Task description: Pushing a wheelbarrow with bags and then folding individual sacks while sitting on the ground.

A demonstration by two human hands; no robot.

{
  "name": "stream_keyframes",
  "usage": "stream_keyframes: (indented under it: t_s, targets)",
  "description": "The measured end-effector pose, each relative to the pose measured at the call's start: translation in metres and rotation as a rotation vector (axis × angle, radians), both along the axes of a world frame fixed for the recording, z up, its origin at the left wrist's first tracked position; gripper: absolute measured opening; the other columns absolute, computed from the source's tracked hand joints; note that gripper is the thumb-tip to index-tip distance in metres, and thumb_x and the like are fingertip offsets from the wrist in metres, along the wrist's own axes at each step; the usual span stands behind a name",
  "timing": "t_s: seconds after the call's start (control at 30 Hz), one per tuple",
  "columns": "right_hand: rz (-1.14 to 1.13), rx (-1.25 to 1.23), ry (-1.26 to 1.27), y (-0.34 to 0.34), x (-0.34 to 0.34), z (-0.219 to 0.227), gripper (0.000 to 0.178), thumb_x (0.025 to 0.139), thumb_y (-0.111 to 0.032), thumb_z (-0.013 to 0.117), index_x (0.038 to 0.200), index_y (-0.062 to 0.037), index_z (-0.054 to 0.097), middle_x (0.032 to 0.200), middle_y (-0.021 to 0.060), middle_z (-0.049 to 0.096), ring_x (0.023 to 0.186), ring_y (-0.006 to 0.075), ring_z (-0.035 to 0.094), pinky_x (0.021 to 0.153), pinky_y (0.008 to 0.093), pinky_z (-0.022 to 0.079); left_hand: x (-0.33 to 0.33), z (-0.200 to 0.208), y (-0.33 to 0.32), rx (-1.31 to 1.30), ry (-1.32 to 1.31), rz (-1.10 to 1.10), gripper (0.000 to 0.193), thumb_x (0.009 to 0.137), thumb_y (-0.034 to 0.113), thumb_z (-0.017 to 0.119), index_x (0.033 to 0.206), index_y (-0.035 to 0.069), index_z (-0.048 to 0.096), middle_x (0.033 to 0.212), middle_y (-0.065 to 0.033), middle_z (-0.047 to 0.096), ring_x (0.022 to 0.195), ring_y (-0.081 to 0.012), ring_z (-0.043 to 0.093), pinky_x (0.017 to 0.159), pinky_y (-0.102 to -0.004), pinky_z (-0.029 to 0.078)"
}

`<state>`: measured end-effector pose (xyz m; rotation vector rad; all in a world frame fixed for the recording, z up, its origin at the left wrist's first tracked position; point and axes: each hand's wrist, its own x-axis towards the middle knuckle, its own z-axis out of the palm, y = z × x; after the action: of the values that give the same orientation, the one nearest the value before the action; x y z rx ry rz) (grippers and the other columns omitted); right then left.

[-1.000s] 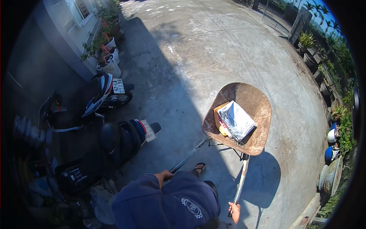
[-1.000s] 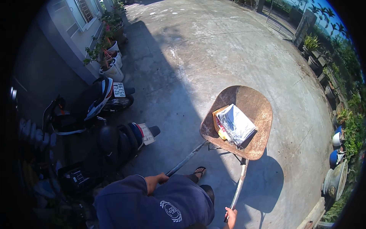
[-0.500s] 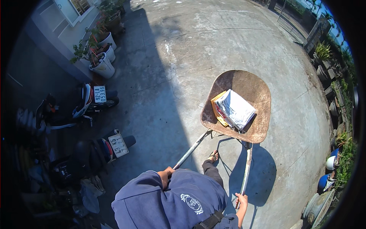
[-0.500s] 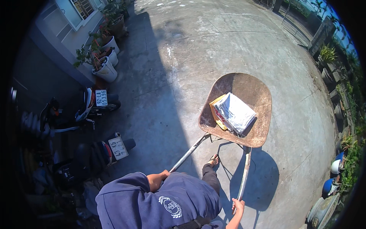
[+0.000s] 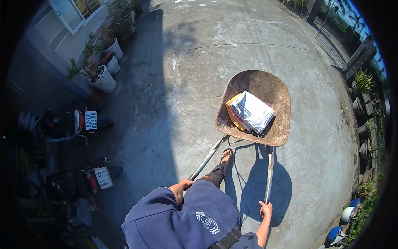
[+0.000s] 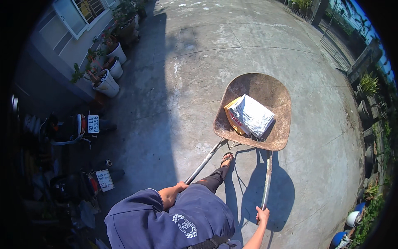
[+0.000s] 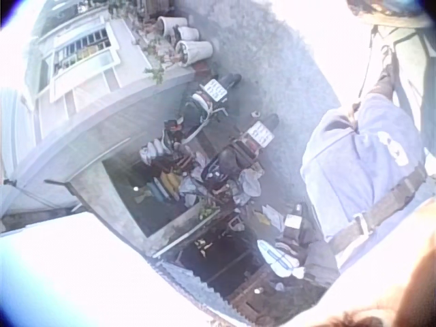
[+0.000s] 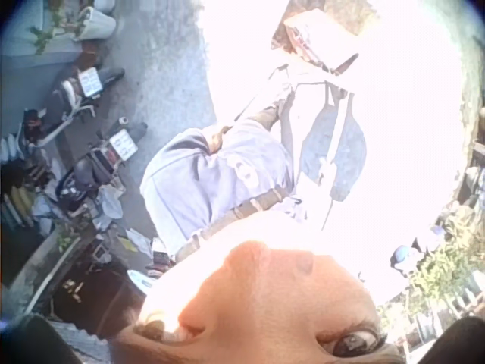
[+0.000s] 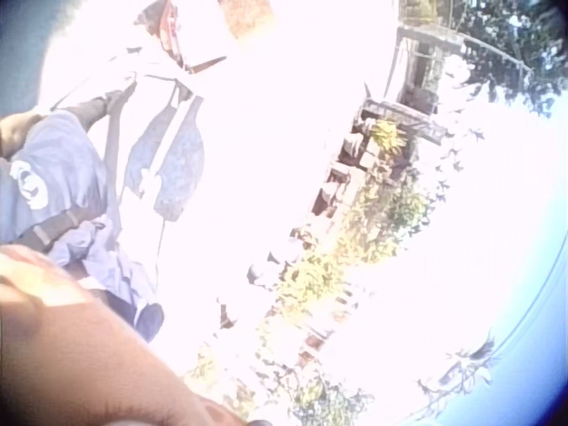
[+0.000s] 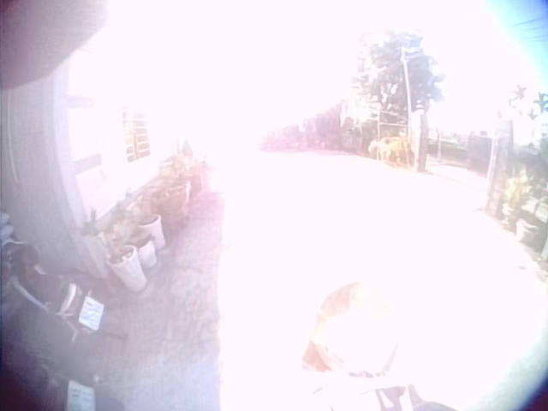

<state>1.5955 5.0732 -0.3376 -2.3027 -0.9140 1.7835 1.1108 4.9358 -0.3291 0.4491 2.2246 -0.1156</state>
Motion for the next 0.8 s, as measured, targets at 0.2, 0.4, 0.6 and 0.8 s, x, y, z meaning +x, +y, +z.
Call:
stream_keyframes:
  t_s: [0.2,0.4,0.6,0.8]
  targets:
    - [0.019,-0.154,-0.002,0.171,-0.025,0.012,0.021,0.075,-0.012,0.068,0.071,-0.0041,0.049,0.052,0.0038,0.049,0.039,0.0138,0.049,0.036,0.0295,0.043,-0.027,0.015,0.153,-0.026,-0.126,0.086,0.027,0.064,0.028,0.062,0.072,0.001,0.064,0.063,-0.0099,0.061,0.053,-0.0213,0.06,0.046,-0.0338,0.047]
    - [0.075,-0.153,0.012,0.349,-0.044,0.001,0.02,0.075,-0.012,0.068,0.071,-0.0048,0.049,0.053,0.0038,0.049,0.039,0.0138,0.048,0.036,0.0301,0.043,-0.041,-0.006,0.309,-0.059,-0.162,0.226,0.024,0.06,0.025,0.067,0.07,0.003,0.063,0.061,-0.0087,0.059,0.05,-0.0197,0.058,0.044,-0.0328,0.046]
    - [0.12,-0.215,0.013,0.517,-0.064,-0.017,0.017,0.074,-0.009,0.066,0.071,-0.0048,0.05,0.052,0.0033,0.048,0.039,0.0131,0.048,0.037,0.0307,0.043,-0.056,-0.02,0.459,-0.033,-0.099,0.117,0.027,0.061,0.026,0.064,0.071,0.001,0.065,0.064,-0.0109,0.061,0.052,-0.0212,0.06,0.044,-0.0336,0.047]
    - [0.179,-0.229,0.007,0.722,-0.09,-0.021,0.019,0.075,-0.011,0.067,0.07,-0.0052,0.049,0.053,0.0027,0.049,0.041,0.0121,0.049,0.038,0.0289,0.043,-0.056,-0.011,0.632,-0.101,-0.122,0.191,0.032,0.064,0.026,0.064,0.078,-0.002,0.065,0.067,-0.0109,0.063,0.054,-0.0208,0.061,0.047,-0.0337,0.048]
